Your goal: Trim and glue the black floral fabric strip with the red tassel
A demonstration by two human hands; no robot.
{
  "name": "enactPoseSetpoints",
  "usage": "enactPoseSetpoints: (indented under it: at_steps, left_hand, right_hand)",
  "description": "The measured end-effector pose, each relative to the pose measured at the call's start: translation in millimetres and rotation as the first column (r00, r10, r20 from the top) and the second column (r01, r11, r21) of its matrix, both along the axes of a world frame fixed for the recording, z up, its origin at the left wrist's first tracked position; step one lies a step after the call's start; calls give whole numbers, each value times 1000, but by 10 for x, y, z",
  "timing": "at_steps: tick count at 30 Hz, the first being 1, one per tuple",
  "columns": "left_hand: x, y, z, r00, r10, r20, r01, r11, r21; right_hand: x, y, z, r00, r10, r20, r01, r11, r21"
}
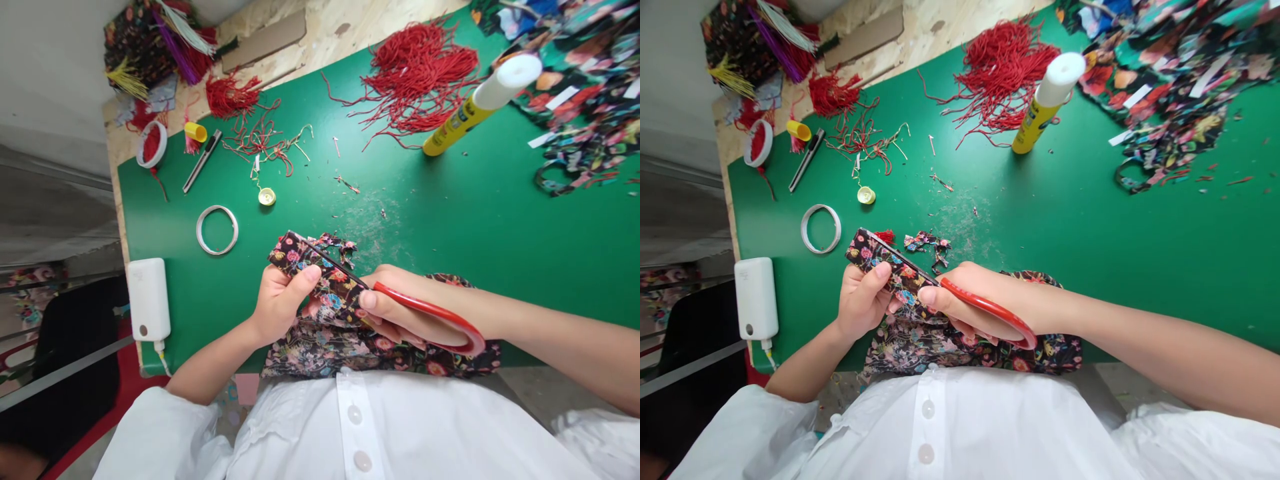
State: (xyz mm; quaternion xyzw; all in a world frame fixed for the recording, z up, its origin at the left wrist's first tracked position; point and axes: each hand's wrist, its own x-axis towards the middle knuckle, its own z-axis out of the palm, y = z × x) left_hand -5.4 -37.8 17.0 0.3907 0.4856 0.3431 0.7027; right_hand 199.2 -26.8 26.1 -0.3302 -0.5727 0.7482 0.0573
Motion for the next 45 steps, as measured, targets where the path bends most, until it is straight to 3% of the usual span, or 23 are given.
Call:
enactPoseSetpoints:
  at_steps: [6,13,17,22,33,45]
  left_hand:
    - [22,25,21,982,190,4,-189,978,89]
    - [18,85,106,975,220,40,-223,971,86]
    - [9,81,95,980,192,50,-195,978,75]
    - [-3,54,72,985,128,117,-134,990,46]
    - [39,46,56,982,154,113,-152,988,-29]
    - [21,48,53,979,150,140,-152,988,3]
  right_hand:
    - [10,41,-45,998,45,41,-47,998,45]
    - [44,60,-68,998,60,-1,-60,994,92]
    - [53,53,-65,994,67,-88,-56,992,116]
    - [49,45,-41,987,54,-154,-47,998,46]
    - [33,44,-9,983,45,-176,-57,996,-68]
    - [24,28,-45,990,51,-134,-53,999,-5]
